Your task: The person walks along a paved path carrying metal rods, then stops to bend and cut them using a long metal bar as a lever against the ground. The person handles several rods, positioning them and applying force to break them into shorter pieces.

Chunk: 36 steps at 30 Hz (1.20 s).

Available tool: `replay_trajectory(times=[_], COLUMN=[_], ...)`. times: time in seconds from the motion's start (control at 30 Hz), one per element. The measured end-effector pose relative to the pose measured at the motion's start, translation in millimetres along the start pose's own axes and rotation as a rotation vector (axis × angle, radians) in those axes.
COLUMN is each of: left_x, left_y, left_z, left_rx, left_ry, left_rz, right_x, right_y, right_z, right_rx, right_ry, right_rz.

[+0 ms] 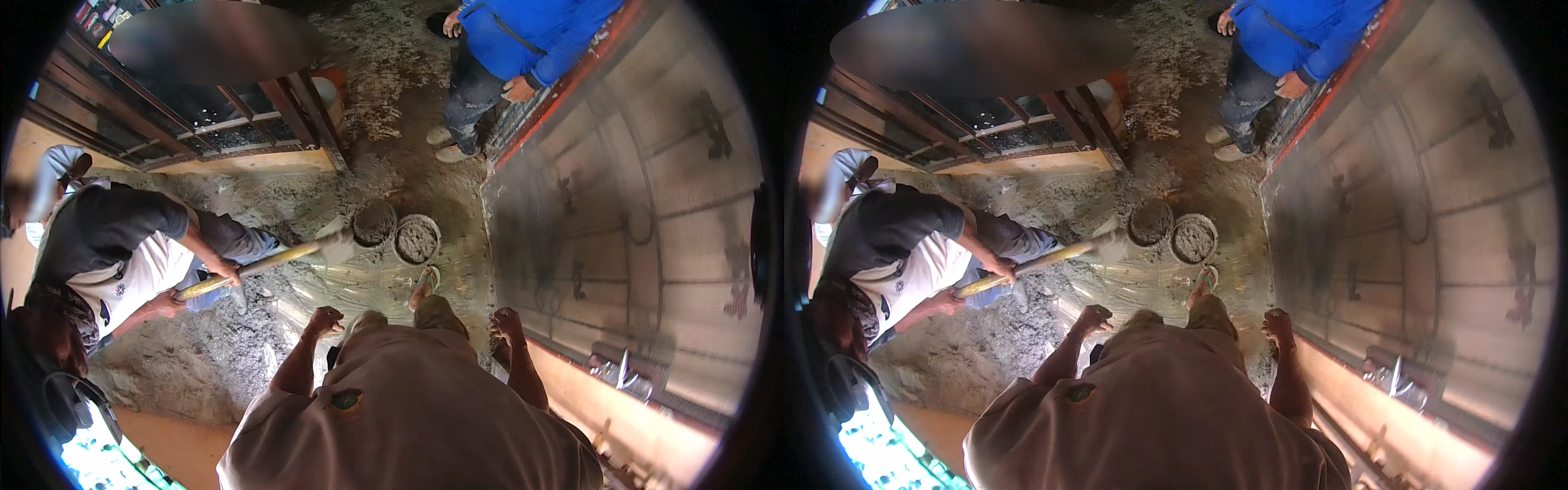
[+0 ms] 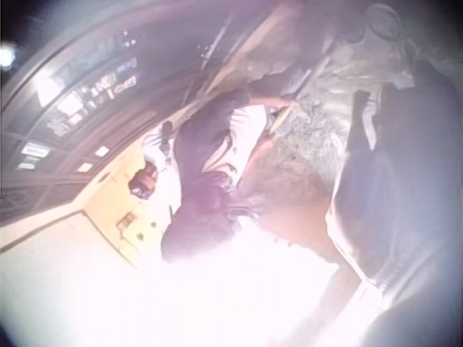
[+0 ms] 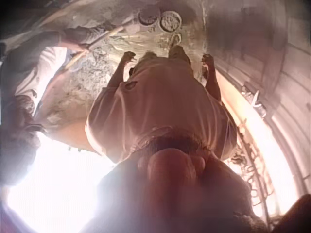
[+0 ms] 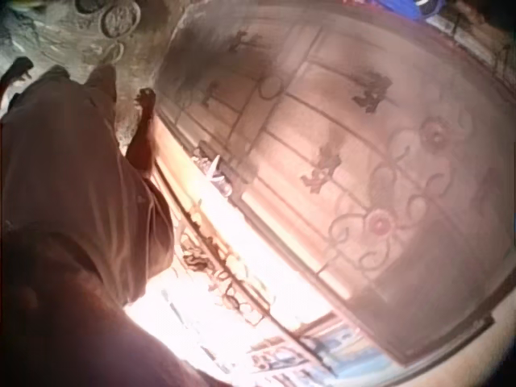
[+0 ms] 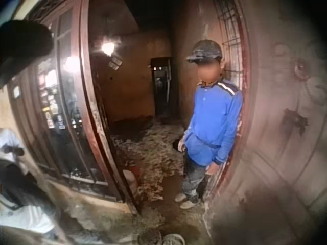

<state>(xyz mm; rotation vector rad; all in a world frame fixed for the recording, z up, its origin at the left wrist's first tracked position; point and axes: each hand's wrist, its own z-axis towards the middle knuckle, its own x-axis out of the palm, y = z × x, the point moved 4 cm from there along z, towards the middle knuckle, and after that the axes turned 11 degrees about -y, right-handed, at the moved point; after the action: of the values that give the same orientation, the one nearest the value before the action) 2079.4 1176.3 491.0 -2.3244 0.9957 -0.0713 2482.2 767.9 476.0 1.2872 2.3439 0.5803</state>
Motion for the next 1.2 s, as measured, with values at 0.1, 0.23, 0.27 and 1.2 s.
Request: replay_trajectory(times=[0.1, 0.23, 0.27, 1.2], left_x=[10.1, 24.3, 22.3, 163.8], left_y=[-17.3, 4.9, 21.3, -857.4], left_z=[17.2, 58.4, 70.8, 476.7], left_rx=[-0.001, 0.247, 0.091, 0.76], left_ry=[-0.137, -0.332, -0.261, 0.046], left_rz=[-0.045, 0.102, -0.013, 0.419], right_x=[-16.7, -26.3, -27.3, 385.4], right_y=[53.8, 106.4, 118.1, 736.5], right_z=[21.2, 40.4, 45.8, 400.9], right_rx=[0.004, 0.069, 0.064, -0.855], right_ry=[0.018, -0.074, -0.098, 0.259], right_rz=[-0.027, -0.183, -0.212, -0.749])
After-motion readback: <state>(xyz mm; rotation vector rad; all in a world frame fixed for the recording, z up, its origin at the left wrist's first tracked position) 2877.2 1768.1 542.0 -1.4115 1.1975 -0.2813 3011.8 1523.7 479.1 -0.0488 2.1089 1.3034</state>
